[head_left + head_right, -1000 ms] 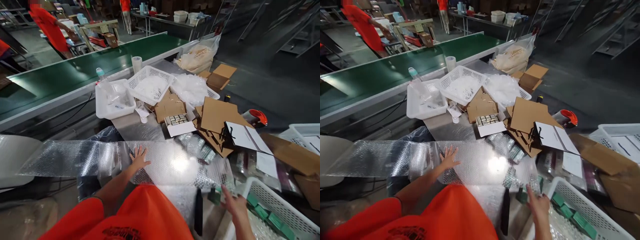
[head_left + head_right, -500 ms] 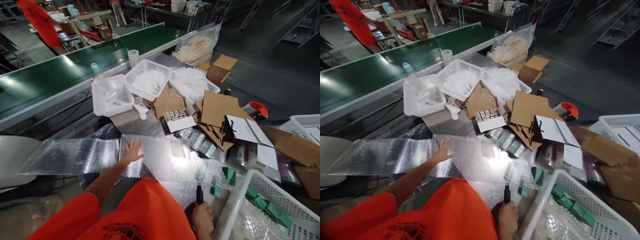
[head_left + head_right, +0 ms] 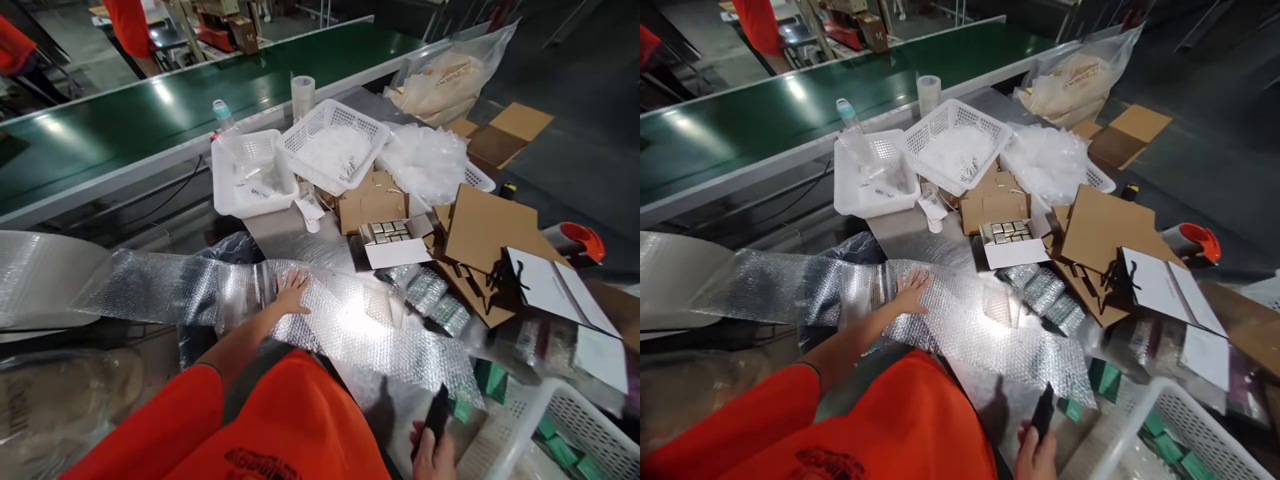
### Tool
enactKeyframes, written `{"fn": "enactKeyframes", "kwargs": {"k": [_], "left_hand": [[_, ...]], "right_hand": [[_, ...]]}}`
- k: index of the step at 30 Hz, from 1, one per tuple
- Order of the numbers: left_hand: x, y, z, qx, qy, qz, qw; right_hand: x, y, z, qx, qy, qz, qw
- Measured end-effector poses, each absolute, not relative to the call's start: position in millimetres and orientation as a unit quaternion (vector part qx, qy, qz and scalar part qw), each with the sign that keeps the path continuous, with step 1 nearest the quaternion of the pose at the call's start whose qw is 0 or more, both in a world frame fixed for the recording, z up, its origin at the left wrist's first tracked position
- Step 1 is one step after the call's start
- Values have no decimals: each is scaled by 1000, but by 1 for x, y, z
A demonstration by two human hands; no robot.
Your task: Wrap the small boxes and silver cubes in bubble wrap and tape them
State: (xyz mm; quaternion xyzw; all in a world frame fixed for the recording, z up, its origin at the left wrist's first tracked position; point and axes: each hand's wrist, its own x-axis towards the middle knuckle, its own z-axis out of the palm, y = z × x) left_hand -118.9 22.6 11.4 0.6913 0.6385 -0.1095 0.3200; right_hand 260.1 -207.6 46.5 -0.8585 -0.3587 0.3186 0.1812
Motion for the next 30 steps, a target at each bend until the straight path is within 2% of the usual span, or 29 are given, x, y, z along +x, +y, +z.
{"fn": "enactKeyframes", "kwargs": {"k": [2,5,8,10,18,30], "left_hand": [[-120,34,15,701,627,-112,322],[-122,42,19,724,606,-91,317],[-130,43,17,749,581,-82,306],[-137,43,12,757,574,-79,301],[-149,46,2,785,546,-51,287],[-150,46,2,783,546,-56,292]], "right_hand": [[245,-165,58,-831,-458,288,126],[213,-103,70,-759,-611,227,1],[173,-54,77,-684,-697,176,-123],[143,-31,78,-631,-744,145,-167],[57,8,64,-538,-801,124,-230],[44,21,48,-525,-803,135,-246]]}}
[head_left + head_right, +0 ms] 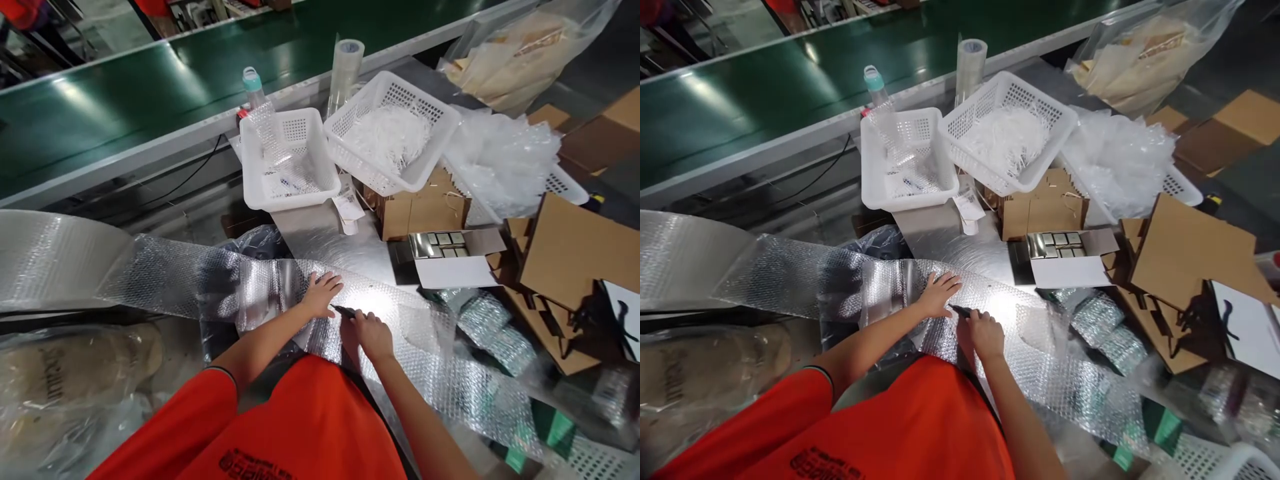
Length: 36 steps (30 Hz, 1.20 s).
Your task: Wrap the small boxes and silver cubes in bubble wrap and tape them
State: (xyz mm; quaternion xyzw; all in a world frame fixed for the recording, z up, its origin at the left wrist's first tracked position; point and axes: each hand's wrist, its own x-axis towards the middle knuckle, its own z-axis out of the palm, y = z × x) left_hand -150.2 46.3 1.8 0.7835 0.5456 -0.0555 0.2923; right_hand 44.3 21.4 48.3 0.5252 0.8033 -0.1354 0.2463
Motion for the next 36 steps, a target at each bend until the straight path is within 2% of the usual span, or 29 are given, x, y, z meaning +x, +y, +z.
{"fn": "enactKeyframes", "kwargs": {"k": [11,21,28,36], "left_hand": [[-148,47,6,780,544,-89,297],[-146,48,12,774,549,-117,293],[-147,47,8,771,554,-122,290],[-146,47,7,786,543,-144,258]], "right_hand": [[64,26,54,529,795,-145,259],[182,21,58,574,763,-110,275],[253,13,62,593,731,-66,330],[310,11,68,581,750,-38,314]]}}
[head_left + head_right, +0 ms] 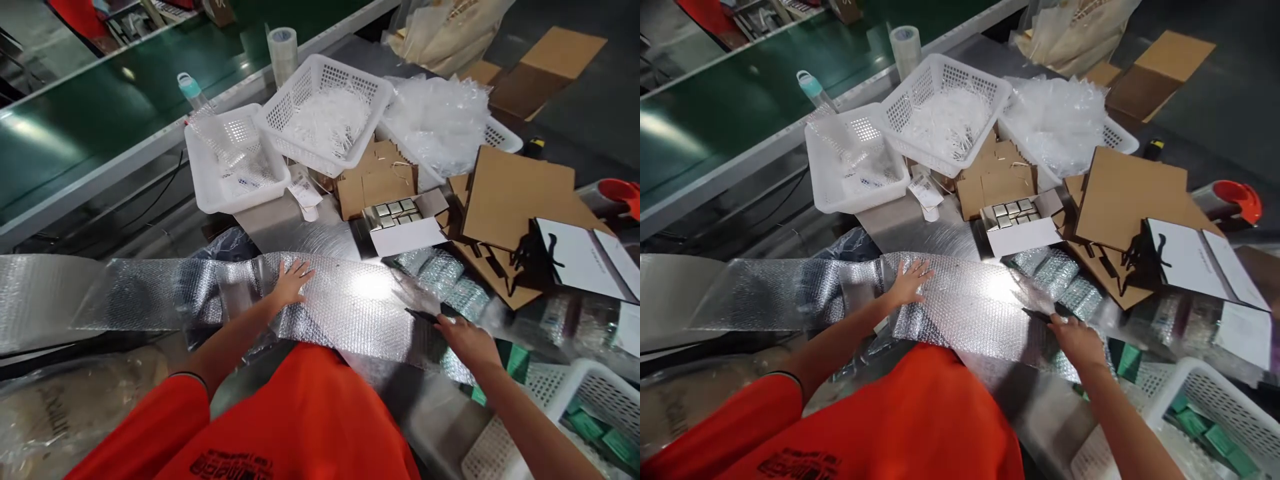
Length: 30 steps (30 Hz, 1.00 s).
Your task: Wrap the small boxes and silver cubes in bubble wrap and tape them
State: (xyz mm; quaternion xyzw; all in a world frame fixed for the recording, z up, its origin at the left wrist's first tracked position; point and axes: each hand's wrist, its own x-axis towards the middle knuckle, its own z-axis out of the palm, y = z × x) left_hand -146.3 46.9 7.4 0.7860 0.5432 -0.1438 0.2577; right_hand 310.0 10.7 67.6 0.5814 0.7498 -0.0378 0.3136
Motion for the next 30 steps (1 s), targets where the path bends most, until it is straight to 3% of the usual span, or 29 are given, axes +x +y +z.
{"fn": "enactKeyframes", "kwargs": {"k": [30], "left_hand": [[-172,52,15,830,489,-213,163]], "right_hand": [[335,10,88,616,709,-40,340]]}}
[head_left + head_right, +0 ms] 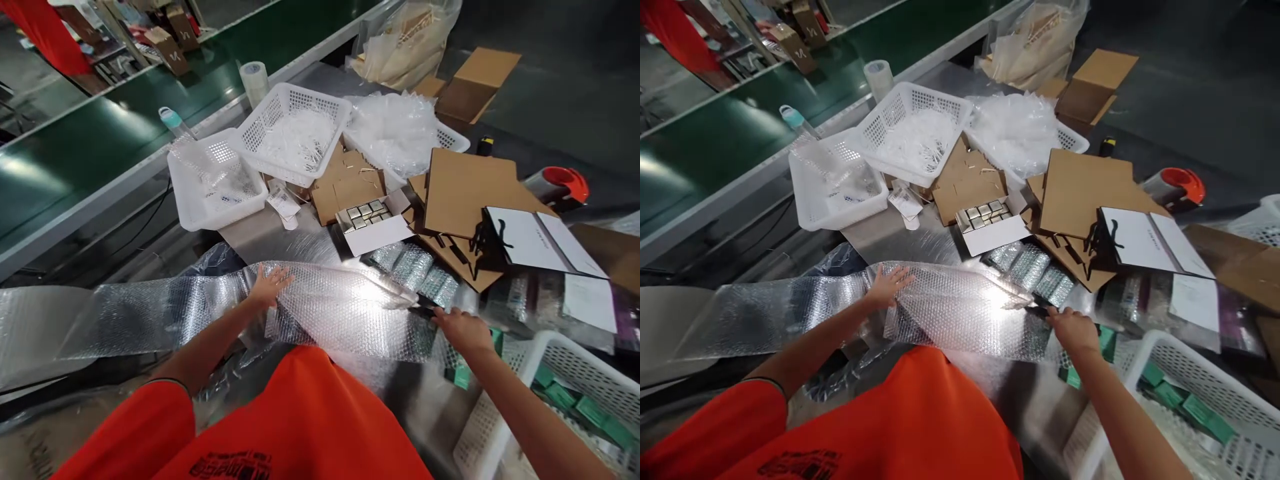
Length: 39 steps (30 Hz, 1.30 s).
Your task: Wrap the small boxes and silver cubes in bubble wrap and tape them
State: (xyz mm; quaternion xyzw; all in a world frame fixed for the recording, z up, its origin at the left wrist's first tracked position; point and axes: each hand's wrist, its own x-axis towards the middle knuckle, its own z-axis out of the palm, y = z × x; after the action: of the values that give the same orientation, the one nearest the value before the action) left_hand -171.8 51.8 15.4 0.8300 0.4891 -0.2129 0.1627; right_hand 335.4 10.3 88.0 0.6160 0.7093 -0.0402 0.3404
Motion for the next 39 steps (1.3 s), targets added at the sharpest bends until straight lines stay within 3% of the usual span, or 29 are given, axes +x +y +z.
{"fn": "enactKeyframes", "kwargs": {"k": [4,10,13,18,30,39], "left_hand": [[-160,56,30,810,513,-219,180],[-37,31,32,818,543,-91,163],[1,13,16,793,561,-118,204],[-28,9,0,770,559,-166,259],[-100,21,10,742,584,-223,244],[-108,23,22,764,583,-169,219]], "right_hand": [[332,8,88,619,709,-36,336],[324,9,92,619,711,-39,332],[322,9,95,623,707,-42,332],[317,7,93,610,720,-56,326],[323,5,103,633,704,-72,315],[293,-37,87,741,635,-184,118]]}}
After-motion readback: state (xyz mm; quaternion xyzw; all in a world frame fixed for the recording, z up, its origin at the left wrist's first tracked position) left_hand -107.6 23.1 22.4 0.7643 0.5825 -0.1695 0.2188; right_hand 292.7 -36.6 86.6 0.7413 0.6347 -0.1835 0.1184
